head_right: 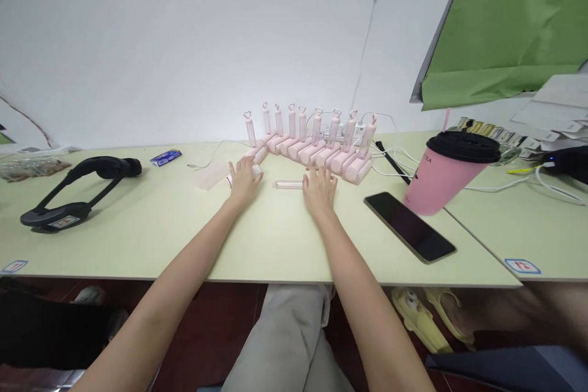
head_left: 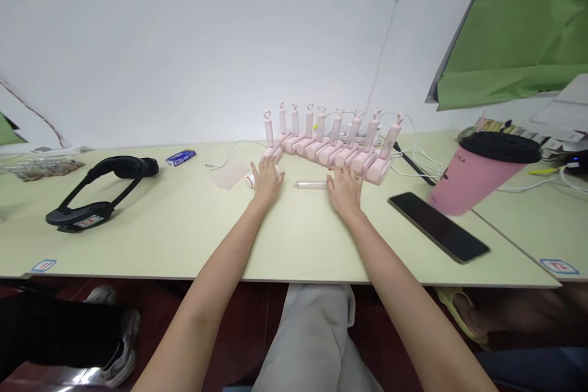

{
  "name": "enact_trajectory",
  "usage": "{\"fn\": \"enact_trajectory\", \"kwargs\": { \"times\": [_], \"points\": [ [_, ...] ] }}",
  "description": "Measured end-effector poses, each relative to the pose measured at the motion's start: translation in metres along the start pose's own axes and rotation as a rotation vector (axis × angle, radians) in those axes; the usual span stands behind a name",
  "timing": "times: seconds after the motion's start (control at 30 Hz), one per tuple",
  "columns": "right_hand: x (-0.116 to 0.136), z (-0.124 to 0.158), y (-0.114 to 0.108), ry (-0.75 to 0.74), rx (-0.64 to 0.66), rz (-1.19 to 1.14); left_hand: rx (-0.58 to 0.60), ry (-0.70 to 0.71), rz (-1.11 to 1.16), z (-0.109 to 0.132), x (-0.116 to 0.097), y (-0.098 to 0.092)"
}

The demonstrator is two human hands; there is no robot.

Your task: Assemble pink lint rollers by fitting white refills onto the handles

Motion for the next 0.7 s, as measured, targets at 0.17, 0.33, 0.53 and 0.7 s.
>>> {"fn": "enact_trajectory", "kwargs": {
  "times": [0.17, 0.33, 0.53, 0.7],
  "points": [
    [0.029, 0.016, 0.028, -0.338, 0.239, 0.013, 0.21, -0.012, -0.138, 0.007, 0.028, 0.015],
    [0.001, -0.001, 0.021, -0.141, 0.156, 0.026, 0.174, 0.09, -0.022, 0.003, 0.007, 0.009],
    [0.028, 0.003, 0.014, -0.101, 0.293, -0.625, 0.04, 0.314, 0.229, 0.003, -0.053, -0.006],
    [0.027, 0.002, 0.029, 0.087, 0.43, -1.02, 0.027, 0.34, 0.304, 0.006, -0.068, -0.007]
  ]
}}
Point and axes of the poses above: each hand's wrist, its own z-axis away from the middle knuckle, its own y-axis out of the palm, x = y × z, the point moved 8 cm from there along -z, towards the middle knuckle, and after that the axes turned 9 degrees about y, right-handed, at the moved point
